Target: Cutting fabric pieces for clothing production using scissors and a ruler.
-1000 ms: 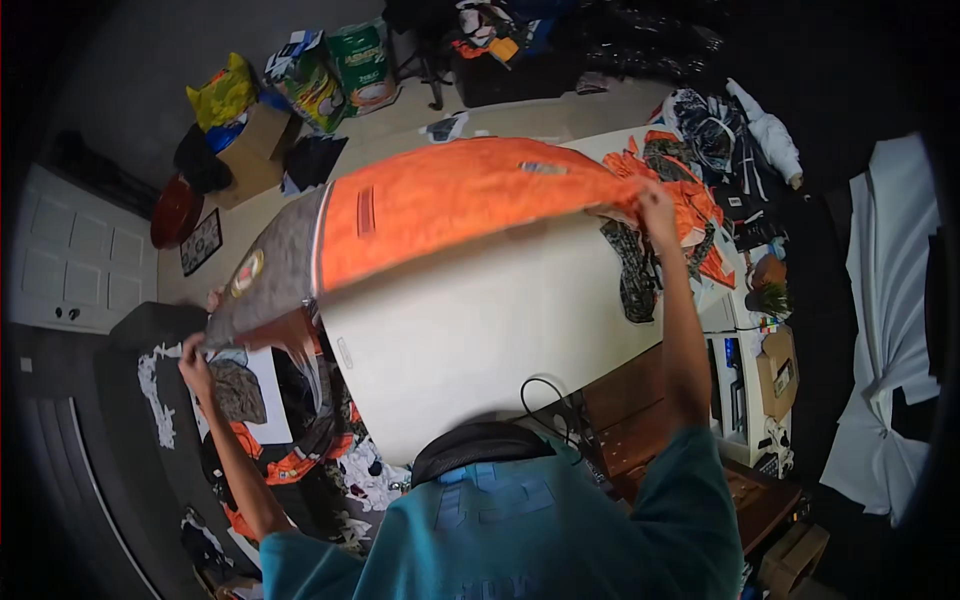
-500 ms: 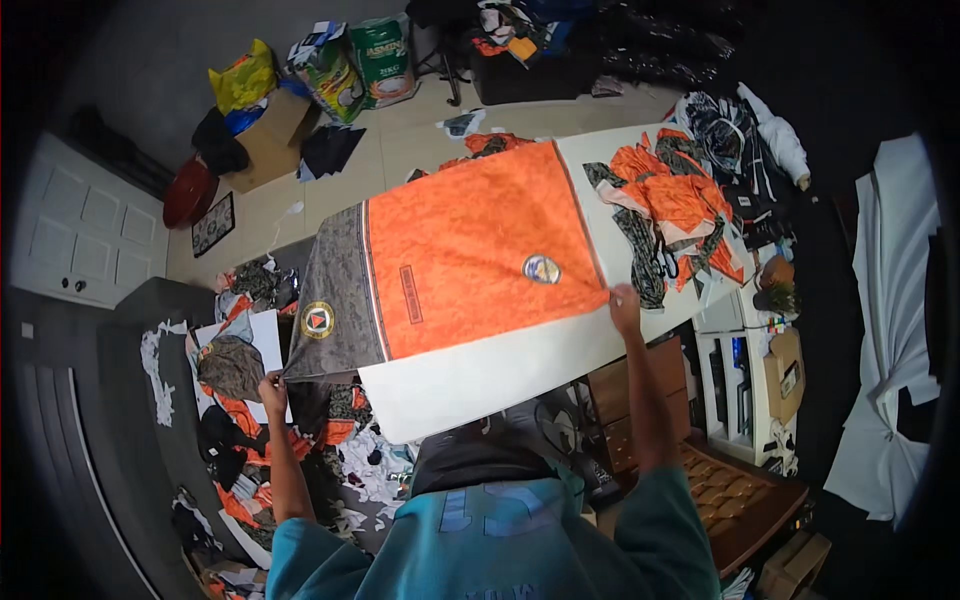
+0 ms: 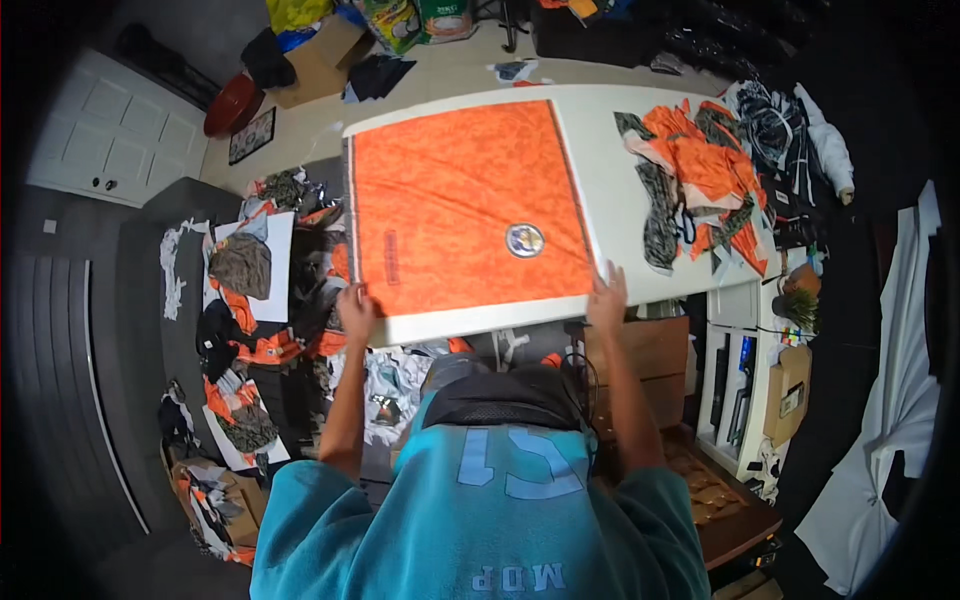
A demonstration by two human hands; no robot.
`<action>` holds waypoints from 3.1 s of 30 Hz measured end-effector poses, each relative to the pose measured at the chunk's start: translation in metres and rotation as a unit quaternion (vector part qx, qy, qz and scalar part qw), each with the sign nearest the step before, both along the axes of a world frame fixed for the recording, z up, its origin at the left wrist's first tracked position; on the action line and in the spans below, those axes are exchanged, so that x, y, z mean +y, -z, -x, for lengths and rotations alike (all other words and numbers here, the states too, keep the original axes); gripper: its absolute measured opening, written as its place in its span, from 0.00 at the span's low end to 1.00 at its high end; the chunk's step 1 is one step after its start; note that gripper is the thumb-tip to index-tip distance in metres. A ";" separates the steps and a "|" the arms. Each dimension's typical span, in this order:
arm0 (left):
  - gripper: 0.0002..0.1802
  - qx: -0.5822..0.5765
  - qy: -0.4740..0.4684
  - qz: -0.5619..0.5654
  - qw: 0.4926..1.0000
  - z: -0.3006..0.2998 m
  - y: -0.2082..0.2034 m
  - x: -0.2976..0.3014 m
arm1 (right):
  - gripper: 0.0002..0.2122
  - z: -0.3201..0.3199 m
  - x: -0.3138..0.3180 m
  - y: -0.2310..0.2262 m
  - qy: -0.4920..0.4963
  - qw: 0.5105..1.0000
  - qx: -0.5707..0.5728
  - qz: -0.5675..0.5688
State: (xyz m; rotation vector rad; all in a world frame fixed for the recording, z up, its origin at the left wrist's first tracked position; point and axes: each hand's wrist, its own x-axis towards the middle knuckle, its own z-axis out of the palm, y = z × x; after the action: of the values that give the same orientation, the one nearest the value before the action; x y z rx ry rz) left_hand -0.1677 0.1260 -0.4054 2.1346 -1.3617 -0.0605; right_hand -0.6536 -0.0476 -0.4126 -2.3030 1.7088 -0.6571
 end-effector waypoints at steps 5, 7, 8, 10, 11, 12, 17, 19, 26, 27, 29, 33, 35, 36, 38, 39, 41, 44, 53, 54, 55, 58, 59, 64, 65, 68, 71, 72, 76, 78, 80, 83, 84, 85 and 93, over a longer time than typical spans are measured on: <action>0.30 0.021 0.127 -0.017 0.992 0.179 0.008 -0.087 | 0.27 -0.001 0.009 0.007 -0.032 0.999 -0.003 0.012; 0.36 0.009 0.152 -0.056 0.987 0.218 0.012 -0.103 | 0.27 0.002 0.012 0.004 -0.035 0.998 -0.040 0.022; 0.38 -0.010 0.136 -0.087 0.987 0.232 0.015 -0.107 | 0.26 0.008 0.010 0.000 -0.033 0.997 -0.069 0.024; 0.42 -0.045 0.103 -0.156 0.981 0.256 0.022 -0.098 | 0.24 0.032 -0.007 -0.007 -0.015 0.994 -0.110 0.016; 0.44 -0.064 0.083 -0.191 0.976 0.264 0.026 -0.095 | 0.23 0.040 -0.021 -0.010 -0.003 0.988 -0.157 0.007; 0.44 -0.062 0.084 -0.191 0.976 0.273 0.028 -0.091 | 0.20 0.055 -0.039 -0.011 0.014 0.984 -0.178 0.020; 0.46 -0.012 0.057 -0.199 0.978 0.271 0.038 -0.079 | 0.16 0.135 -0.158 -0.022 0.127 0.982 -0.141 -0.007; 0.47 -0.008 0.052 -0.206 0.977 0.280 0.036 -0.084 | 0.15 0.182 -0.200 0.023 0.139 0.987 -0.081 -0.005; 0.48 -0.037 0.030 -0.284 0.958 0.281 0.031 -0.088 | 0.12 0.179 -0.234 0.039 0.106 0.981 0.059 -0.150; 0.46 -0.067 0.018 -0.258 0.963 0.284 0.030 -0.088 | 0.15 0.176 -0.233 0.035 0.099 0.982 0.051 -0.150; 0.44 -0.096 0.011 -0.240 0.966 0.293 0.022 -0.096 | 0.18 0.188 -0.242 0.042 0.094 0.982 0.046 -0.157; 0.31 -0.071 0.123 -0.207 0.968 0.323 0.013 -0.110 | 0.20 0.203 -0.248 0.054 0.083 0.946 -0.026 -0.313; 0.28 -0.044 0.175 -0.180 0.967 0.345 0.005 -0.118 | 0.16 0.219 -0.234 0.049 0.068 0.923 -0.149 -0.349; 0.27 -0.056 0.199 -0.176 0.963 0.356 0.001 -0.124 | 0.14 0.229 -0.227 0.042 0.064 0.907 -0.208 -0.361; 0.26 -0.046 0.208 -0.196 0.957 0.372 -0.004 -0.136 | 0.11 0.228 -0.188 0.024 0.051 0.865 -0.322 -0.381; 0.26 -0.045 0.206 -0.199 0.957 0.376 -0.004 -0.140 | 0.10 0.229 -0.158 0.011 0.040 0.839 -0.376 -0.390; 0.21 -0.029 0.201 -0.195 0.960 0.379 -0.003 -0.150 | 0.09 0.213 -0.099 -0.017 0.027 0.779 -0.482 -0.400; 0.18 -0.065 0.240 -0.171 0.954 0.380 0.006 -0.164 | 0.11 0.198 -0.039 -0.049 0.057 0.697 -0.608 -0.375; 0.13 0.193 0.309 -0.171 0.916 0.357 0.025 -0.204 | 0.10 0.147 0.117 -0.055 0.120 0.655 -0.588 -0.459; 0.14 0.240 0.332 -0.178 0.895 0.352 0.025 -0.208 | 0.10 0.145 0.127 -0.051 0.107 0.680 -0.540 -0.484; 0.15 0.286 0.354 -0.186 0.871 0.347 0.025 -0.212 | 0.11 0.142 0.137 -0.047 0.094 0.703 -0.489 -0.508; 0.17 0.394 0.414 -0.211 0.793 0.334 0.025 -0.218 | 0.14 0.110 0.162 -0.052 0.097 0.739 -0.434 -0.505; 0.17 0.456 0.434 -0.219 0.745 0.334 0.026 -0.220 | 0.15 0.098 0.166 -0.059 0.097 0.758 -0.422 -0.488; 0.20 0.574 0.475 -0.258 0.615 0.339 0.033 -0.227 | 0.20 0.076 0.172 -0.076 0.111 0.790 -0.366 -0.478; 0.20 0.571 0.477 -0.267 0.612 0.339 0.036 -0.229 | 0.20 0.073 0.172 -0.077 0.111 0.787 -0.357 -0.492; 0.21 0.530 0.507 -0.257 0.630 0.339 0.056 -0.228 | 0.21 0.067 0.179 -0.091 0.113 0.773 -0.348 -0.519; 0.23 0.366 0.586 -0.186 0.699 0.335 0.080 -0.239 | 0.21 0.063 0.160 -0.103 0.100 0.755 -0.368 -0.533; 0.23 0.369 0.580 -0.182 0.703 0.337 0.079 -0.237 | 0.21 0.065 0.157 -0.101 0.095 0.756 -0.362 -0.536; 0.24 0.268 0.611 -0.140 0.731 0.343 0.060 -0.228 | 0.16 0.081 0.144 -0.082 0.086 0.688 -0.462 -0.553; 0.24 0.207 0.597 -0.114 0.767 0.348 0.037 -0.221 | 0.16 0.092 0.140 -0.075 0.073 0.697 -0.440 -0.561; 0.23 0.079 0.570 -0.062 0.816 0.351 0.016 -0.215 | 0.16 0.100 0.134 -0.066 0.054 0.716 -0.402 -0.568; 0.22 0.057 0.557 -0.054 0.827 0.351 0.007 -0.214 | 0.16 0.111 0.127 -0.055 0.032 0.744 -0.342 -0.573; 0.22 0.102 0.563 -0.071 0.817 0.348 0.008 -0.217 | 0.16 0.112 0.127 -0.049 0.030 0.743 -0.343 -0.574; 0.22 0.148 0.569 -0.088 0.804 0.345 0.009 -0.221 | 0.16 0.110 0.129 -0.043 0.009 0.756 -0.363 -0.546; 0.20 0.135 0.670 -0.171 0.710 0.338 0.010 -0.251 | 0.13 0.097 0.125 -0.024 -0.015 0.780 -0.361 -0.511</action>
State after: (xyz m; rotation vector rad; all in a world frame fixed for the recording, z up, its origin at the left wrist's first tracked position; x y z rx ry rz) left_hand -0.5055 -0.1255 -0.4156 0.8019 -2.4957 -1.2011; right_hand -0.7508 0.0769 -0.3890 -1.0871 1.1562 -0.3533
